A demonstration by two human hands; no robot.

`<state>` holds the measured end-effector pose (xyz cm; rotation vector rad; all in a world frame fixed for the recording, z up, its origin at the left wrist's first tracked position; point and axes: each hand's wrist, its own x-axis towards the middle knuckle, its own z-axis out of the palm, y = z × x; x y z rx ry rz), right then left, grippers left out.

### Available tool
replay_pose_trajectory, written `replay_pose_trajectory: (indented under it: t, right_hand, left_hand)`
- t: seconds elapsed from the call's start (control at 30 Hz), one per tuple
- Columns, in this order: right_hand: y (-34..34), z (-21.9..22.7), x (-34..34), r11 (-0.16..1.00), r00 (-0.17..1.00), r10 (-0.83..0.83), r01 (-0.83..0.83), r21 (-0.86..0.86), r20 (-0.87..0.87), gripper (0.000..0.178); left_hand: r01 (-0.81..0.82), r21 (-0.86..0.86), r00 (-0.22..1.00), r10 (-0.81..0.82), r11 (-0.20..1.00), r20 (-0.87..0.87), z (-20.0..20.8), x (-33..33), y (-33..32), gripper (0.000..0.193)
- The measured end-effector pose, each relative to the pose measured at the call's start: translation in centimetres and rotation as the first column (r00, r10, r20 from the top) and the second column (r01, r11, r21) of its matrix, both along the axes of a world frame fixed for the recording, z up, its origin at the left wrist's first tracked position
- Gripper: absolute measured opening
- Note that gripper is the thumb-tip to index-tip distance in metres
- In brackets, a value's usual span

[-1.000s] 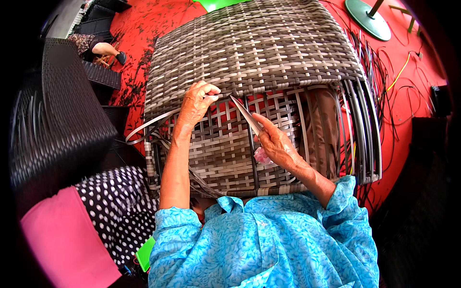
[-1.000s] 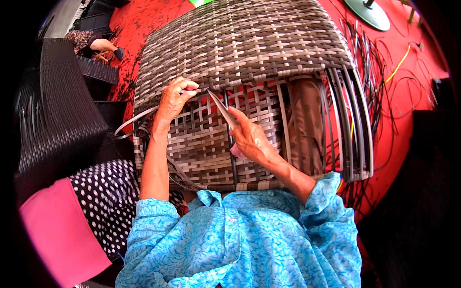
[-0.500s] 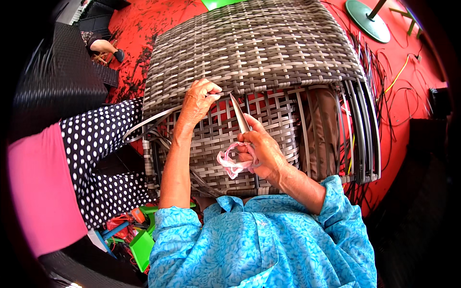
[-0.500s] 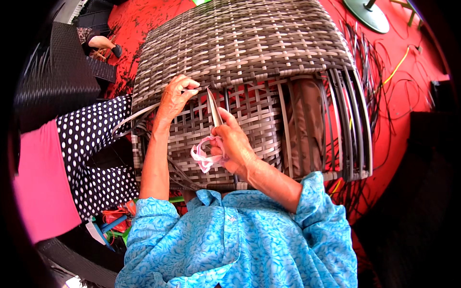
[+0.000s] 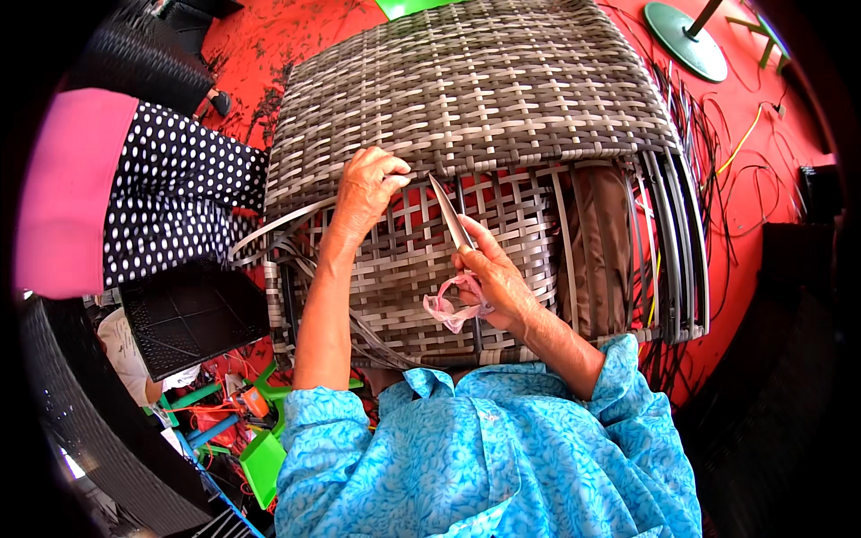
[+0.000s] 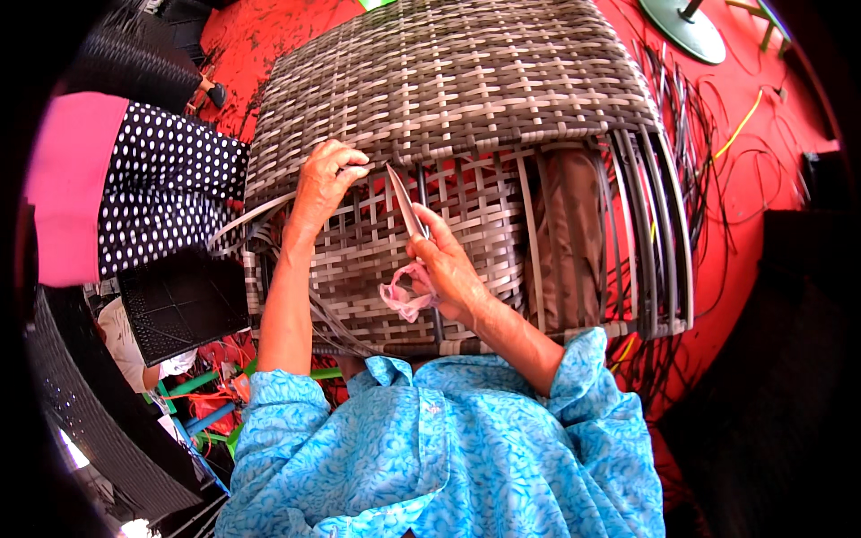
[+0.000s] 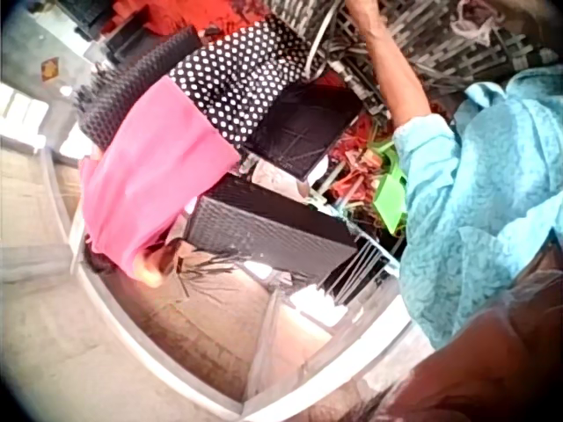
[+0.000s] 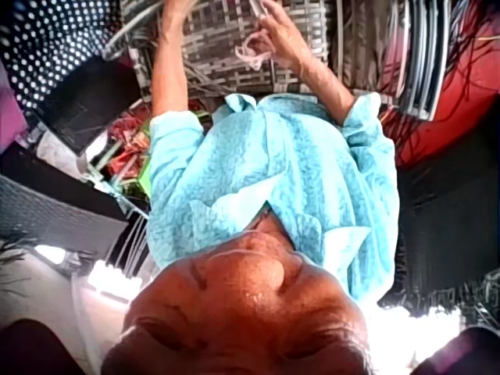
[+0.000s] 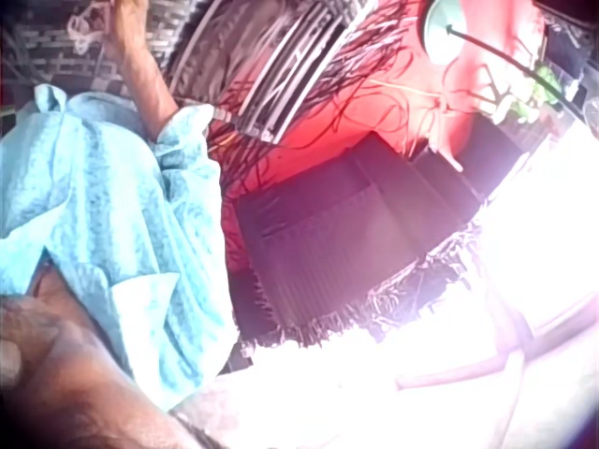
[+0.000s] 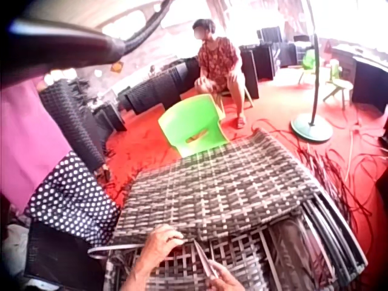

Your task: The person weaves plastic strips into a wicker chair frame, threading them through the weave using a metal tool and trimming strips with shears.

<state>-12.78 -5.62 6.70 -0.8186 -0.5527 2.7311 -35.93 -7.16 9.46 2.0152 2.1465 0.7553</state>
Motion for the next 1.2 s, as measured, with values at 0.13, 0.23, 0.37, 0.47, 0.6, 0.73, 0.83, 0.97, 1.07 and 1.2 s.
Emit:
replay_pose_trajectory:
  t: [0.13,0.23,0.37,0.47,0.6,0.73,0.83,0.97,1.07,1.2]
  right_hand:
    - [0.2,0.7,-0.1,0.999,1.000,-0.002,0.002,-0.036,0.008,0.049]
    - [0.0,2.3,-0.5,0.979,0.998,-0.068,0.069,-0.194,0.010,0.051]
    - [0.0,4.6,-1.5,0.946,0.994,-0.098,0.111,-0.304,0.056,0.047]
    - [-0.1,4.6,-1.7,0.924,0.995,-0.101,0.095,-0.370,0.003,0.049]
    - [-0.1,4.5,-2.2,0.910,0.983,-0.164,0.183,-0.372,0.081,0.044]
    - [-1.1,4.3,-3.0,0.879,0.981,-0.175,0.194,-0.436,0.082,0.041]
    - [-0.9,4.6,-3.3,0.870,0.980,-0.193,0.192,-0.454,0.045,0.040]
    - [-1.2,4.5,-3.7,0.877,0.981,-0.191,0.185,-0.443,0.031,0.042]
    - [-1.4,4.7,-3.5,0.884,0.985,-0.169,0.161,-0.439,0.022,0.042]
    - [-1.4,3.5,-3.0,0.895,0.986,-0.159,0.124,-0.429,-0.046,0.043]
  left_hand:
    - [0.031,-0.109,0.999,-0.034,0.994,-0.027,0.8,-1.5,0.7,0.013]
    - [0.081,-0.181,0.996,-0.071,0.980,0.060,0.9,-1.9,1.4,0.015]
    - [0.099,-0.252,0.995,-0.091,0.963,0.043,1.1,-2.4,1.4,0.014]
    - [0.152,-0.004,0.974,-0.151,0.988,-0.171,1.0,-1.6,1.1,0.011]
    - [0.101,0.021,0.941,-0.089,0.995,-0.327,1.1,0.3,0.1,0.011]
    - [-0.028,-0.009,0.912,0.022,1.000,-0.409,0.5,0.9,-0.6,0.003]
    - [-0.023,0.029,0.751,0.037,0.999,-0.659,1.9,2.9,-0.2,0.004]
    - [-0.152,-0.029,0.883,0.122,0.988,-0.454,0.5,2.3,-1.7,0.006]
    - [-0.161,0.008,0.967,0.159,0.987,-0.199,0.0,1.1,-2.4,0.011]
    - [-0.105,0.027,0.990,0.107,0.994,-0.091,-0.5,0.9,-1.9,0.015]
